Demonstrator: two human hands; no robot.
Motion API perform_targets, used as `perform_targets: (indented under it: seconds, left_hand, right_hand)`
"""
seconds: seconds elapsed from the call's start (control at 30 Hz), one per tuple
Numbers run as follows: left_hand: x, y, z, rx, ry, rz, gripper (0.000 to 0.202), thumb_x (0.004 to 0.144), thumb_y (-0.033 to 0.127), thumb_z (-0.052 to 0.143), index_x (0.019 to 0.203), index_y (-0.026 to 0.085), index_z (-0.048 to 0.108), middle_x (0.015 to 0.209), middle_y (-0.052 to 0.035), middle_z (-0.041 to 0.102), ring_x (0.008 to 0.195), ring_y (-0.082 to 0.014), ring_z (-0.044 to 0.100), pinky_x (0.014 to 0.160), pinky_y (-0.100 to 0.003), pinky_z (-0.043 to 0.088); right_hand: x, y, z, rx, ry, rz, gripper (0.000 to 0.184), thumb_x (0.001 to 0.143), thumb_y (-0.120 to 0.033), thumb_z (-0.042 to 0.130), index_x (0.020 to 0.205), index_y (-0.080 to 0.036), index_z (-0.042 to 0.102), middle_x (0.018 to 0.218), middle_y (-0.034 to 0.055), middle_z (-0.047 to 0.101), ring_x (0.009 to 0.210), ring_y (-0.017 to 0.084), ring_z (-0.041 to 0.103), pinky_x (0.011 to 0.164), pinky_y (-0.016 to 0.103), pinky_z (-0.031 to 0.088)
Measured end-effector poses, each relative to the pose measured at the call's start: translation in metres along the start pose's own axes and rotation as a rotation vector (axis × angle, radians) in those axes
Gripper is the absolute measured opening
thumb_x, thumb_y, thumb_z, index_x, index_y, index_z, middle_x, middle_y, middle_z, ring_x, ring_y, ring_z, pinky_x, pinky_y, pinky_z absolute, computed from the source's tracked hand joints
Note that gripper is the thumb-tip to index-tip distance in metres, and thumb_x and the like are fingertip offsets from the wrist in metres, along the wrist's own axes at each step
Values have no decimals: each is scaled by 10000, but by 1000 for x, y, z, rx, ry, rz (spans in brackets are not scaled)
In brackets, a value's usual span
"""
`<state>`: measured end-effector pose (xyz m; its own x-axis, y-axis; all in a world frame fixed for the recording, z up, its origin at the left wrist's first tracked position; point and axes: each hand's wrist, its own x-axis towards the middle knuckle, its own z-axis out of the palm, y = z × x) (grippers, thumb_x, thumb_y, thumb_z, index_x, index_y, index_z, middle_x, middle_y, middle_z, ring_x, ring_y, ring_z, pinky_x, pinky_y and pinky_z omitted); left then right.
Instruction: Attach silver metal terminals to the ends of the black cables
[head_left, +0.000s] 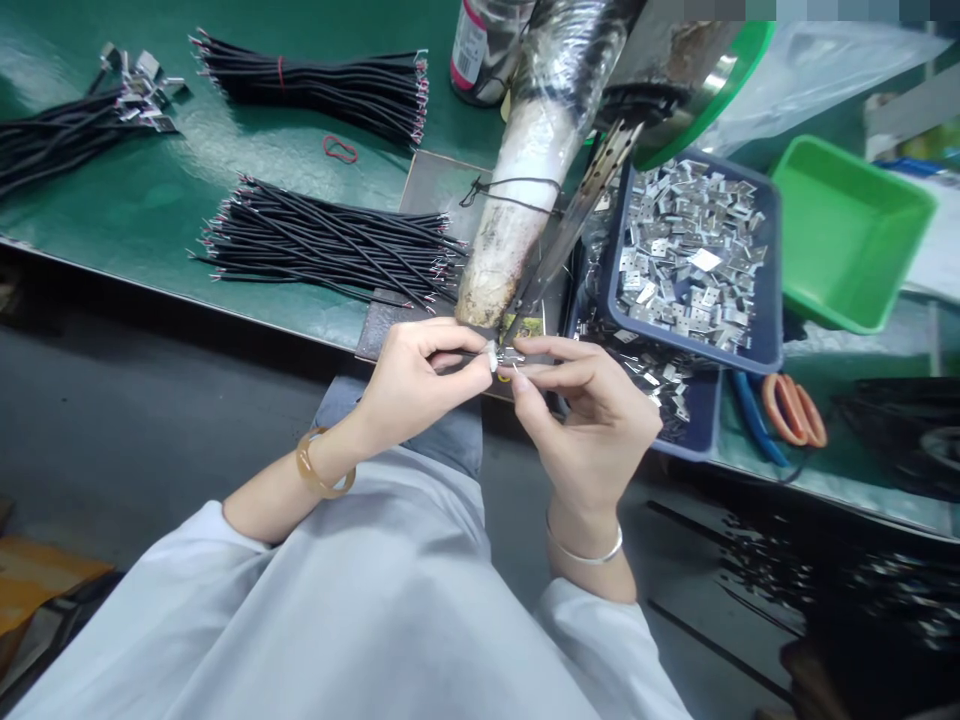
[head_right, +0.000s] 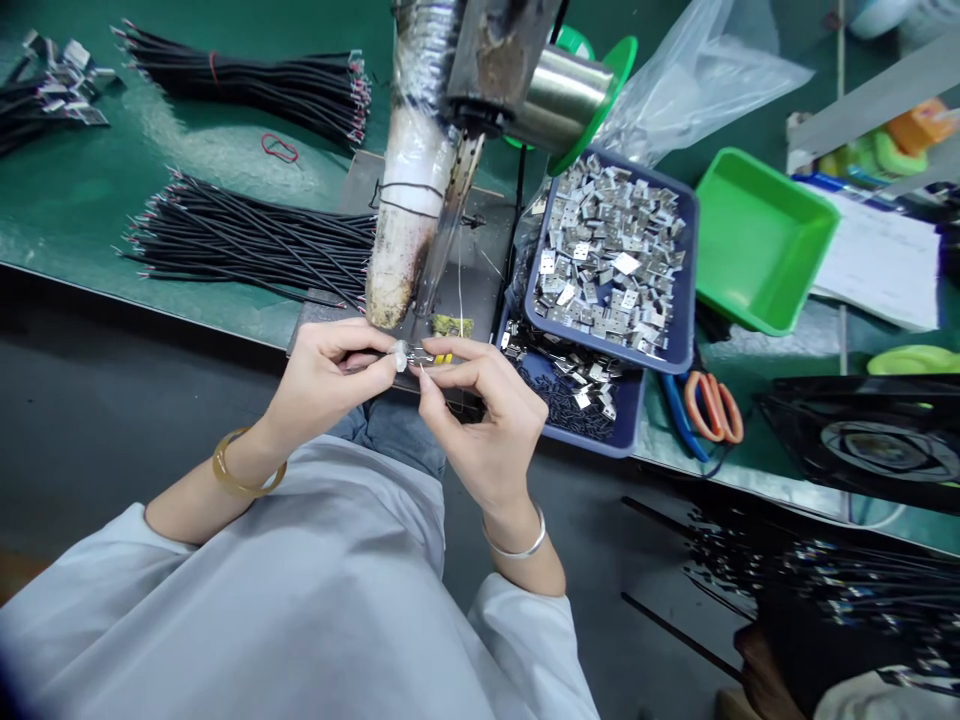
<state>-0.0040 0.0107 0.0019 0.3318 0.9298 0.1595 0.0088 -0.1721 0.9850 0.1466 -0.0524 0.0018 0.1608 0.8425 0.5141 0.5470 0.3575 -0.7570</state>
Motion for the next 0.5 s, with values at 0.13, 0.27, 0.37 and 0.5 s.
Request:
perform_targets:
  seconds: [0.13, 0.27, 0.37, 0.5]
  left_hand:
    - [-1, 0, 0, -22, -61, -57, 147, 741, 156, 627, 657, 142, 747, 593, 12, 601, 513, -64, 410, 487, -210, 316]
    - [-1, -1, 0, -23, -37, -58, 146, 745, 166, 629, 655, 139, 741, 589, 15, 593, 519, -64, 411, 494, -210, 321]
    - [-1, -2, 0, -27, -3, -30, 160, 757, 185, 642, 625, 142, 722, 551, 29, 527, 506, -62, 377, 494, -220, 308]
    - [1, -1, 0, 3, 30, 16, 172, 753, 177, 643, 601, 151, 718, 477, 56, 388, 503, -70, 368, 516, -226, 316]
  right_hand:
    - [-4, 3, -2, 12, -21, 25, 135, 847, -107, 728, 819, -219, 658, 991, 30, 763, 929, 176, 742, 756, 312, 623]
    - [-2, 3, 1, -64, 6, -26, 136, 841, -109, 741, 822, -225, 674, 953, 16, 766, 891, 172, 741, 759, 314, 620]
    - [2, 0, 3, -128, 25, -77, 151, 836, -98, 749, 818, -231, 681, 927, 0, 766, 875, 166, 740, 783, 319, 609]
    - [5, -4, 5, -152, 36, -86, 153, 835, -99, 756, 817, -232, 681, 938, -6, 766, 876, 158, 738, 774, 308, 601]
